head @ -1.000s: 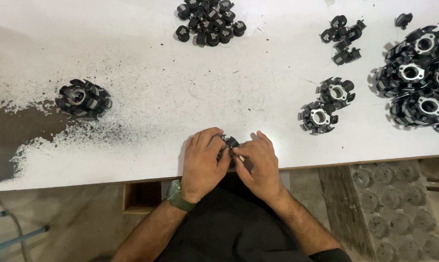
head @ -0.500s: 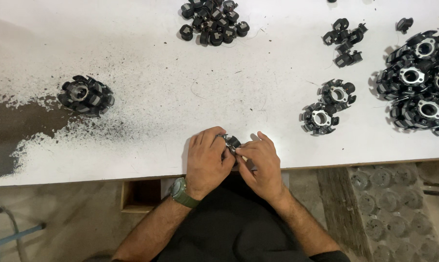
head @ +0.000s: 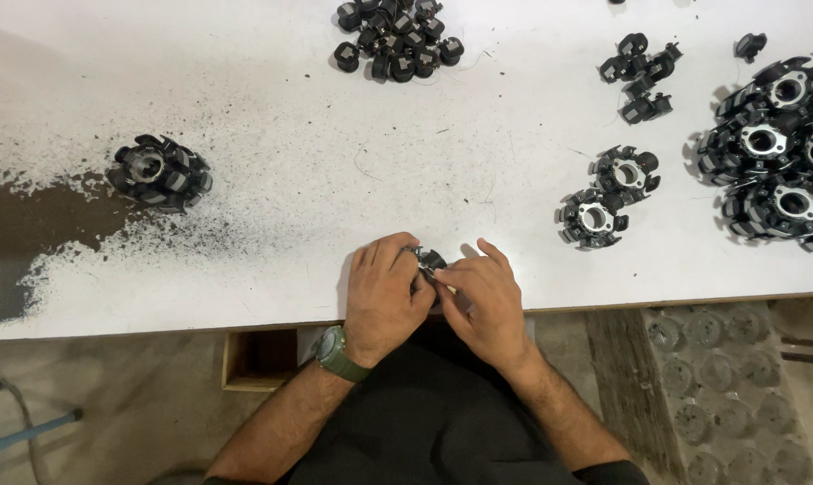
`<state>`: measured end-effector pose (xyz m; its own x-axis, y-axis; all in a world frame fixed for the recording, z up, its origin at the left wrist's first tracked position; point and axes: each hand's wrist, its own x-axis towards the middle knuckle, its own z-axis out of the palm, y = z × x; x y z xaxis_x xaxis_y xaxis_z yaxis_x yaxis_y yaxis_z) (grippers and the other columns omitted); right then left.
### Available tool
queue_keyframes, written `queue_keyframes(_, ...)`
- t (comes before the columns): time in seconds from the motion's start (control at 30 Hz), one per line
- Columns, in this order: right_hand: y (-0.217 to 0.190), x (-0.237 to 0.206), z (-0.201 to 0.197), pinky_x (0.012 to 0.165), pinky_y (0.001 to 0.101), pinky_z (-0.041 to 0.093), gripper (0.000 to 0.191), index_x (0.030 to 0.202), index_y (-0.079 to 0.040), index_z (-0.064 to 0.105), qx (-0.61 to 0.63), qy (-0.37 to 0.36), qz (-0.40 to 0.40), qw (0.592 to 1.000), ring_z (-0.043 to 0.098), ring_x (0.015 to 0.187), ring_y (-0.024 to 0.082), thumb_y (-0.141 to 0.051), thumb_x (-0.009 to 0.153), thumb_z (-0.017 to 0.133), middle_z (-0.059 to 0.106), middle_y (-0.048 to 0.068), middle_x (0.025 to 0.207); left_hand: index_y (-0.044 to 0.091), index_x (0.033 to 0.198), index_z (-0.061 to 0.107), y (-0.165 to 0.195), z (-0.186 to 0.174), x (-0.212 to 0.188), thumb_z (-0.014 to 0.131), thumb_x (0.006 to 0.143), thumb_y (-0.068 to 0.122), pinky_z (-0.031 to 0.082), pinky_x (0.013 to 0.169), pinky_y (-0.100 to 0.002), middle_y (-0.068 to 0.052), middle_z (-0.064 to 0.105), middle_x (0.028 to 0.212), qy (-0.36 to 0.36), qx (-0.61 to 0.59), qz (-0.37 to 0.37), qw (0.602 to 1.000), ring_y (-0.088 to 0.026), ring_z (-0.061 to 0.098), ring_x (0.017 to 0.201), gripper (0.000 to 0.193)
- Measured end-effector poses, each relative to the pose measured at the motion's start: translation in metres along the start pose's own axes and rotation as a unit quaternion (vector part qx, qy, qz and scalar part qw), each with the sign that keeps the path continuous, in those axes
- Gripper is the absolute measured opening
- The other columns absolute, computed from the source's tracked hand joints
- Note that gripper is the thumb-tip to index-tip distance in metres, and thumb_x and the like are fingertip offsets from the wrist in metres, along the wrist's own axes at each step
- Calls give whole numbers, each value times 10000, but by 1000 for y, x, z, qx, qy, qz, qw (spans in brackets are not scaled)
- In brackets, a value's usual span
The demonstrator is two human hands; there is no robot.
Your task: The person sits at a workbench assembling small black mechanical parts, fitting components together by hand and using a small hand tool to press or adjust them. Finished assemblies are set on the table, and the person repeatedly picks up new parts from piles to continue the assembly.
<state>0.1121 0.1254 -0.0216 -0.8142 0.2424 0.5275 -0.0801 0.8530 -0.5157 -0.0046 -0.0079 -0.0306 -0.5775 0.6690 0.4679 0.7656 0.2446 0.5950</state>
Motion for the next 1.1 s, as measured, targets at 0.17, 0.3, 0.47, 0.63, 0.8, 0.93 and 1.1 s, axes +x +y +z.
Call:
queue_keyframes(0.17,-4,-1,0,1151,532,442,254,1071,-76,672,14,9,11,1000,694,963,253,-22,845,773,689,73,952,41,864,640,-1,-8,0,721,827,95,447,985,-488,-130,638,1234,10,-9,-18,1000,-289,608,1115,104)
queue_keyframes(0.3,-3,-5,0,1141,539,458,237,1090,-59,618,49,85,19,995,697,973,274,-11,892,738,708,83,1005,2,1050,683,-8,-27,5,735,842,132,447,985,-480,-181,596,1306,51,18,-32,998,-331,573,1177,251)
queue_keyframes(0.47,1,-4,9,1119,539,480,241,1081,-53,621,34,73,48,996,684,944,297,-4,879,743,696,88,965,32,1100,721,-10,-30,12,752,853,147,459,991,-481,-130,612,1314,-27,13,15,999,-306,581,1190,274)
queue_keyframes(0.63,-1,-4,12,1127,550,464,237,1082,-50,620,30,62,59,996,686,920,282,-1,882,738,694,75,943,71,982,710,-8,-30,15,730,881,116,487,978,-459,-77,643,1290,-32,2,8,999,-281,613,1182,112)
queue_keyframes(0.8,-1,-4,12,1134,542,467,239,1085,-62,615,26,72,47,996,682,946,289,-12,889,743,693,87,970,73,925,695,-4,-40,16,712,805,85,479,951,-477,-125,641,1263,-28,48,71,996,-321,614,1180,122)
queue_keyframes(0.93,2,-5,15,1146,555,449,254,1094,-53,609,29,66,50,996,685,944,285,-2,882,739,698,85,979,63,939,688,1,-39,14,715,823,91,515,882,-465,-127,657,1205,-77,50,87,992,-311,648,1069,122)
queue_keyframes(1.1,7,-9,17,1178,581,394,270,1091,-78,612,44,74,10,996,684,1040,255,1,864,734,679,81,1025,17,1058,659,0,-30,16,671,929,77,561,774,-404,-123,670,1108,-93,9,53,994,-269,686,908,143)
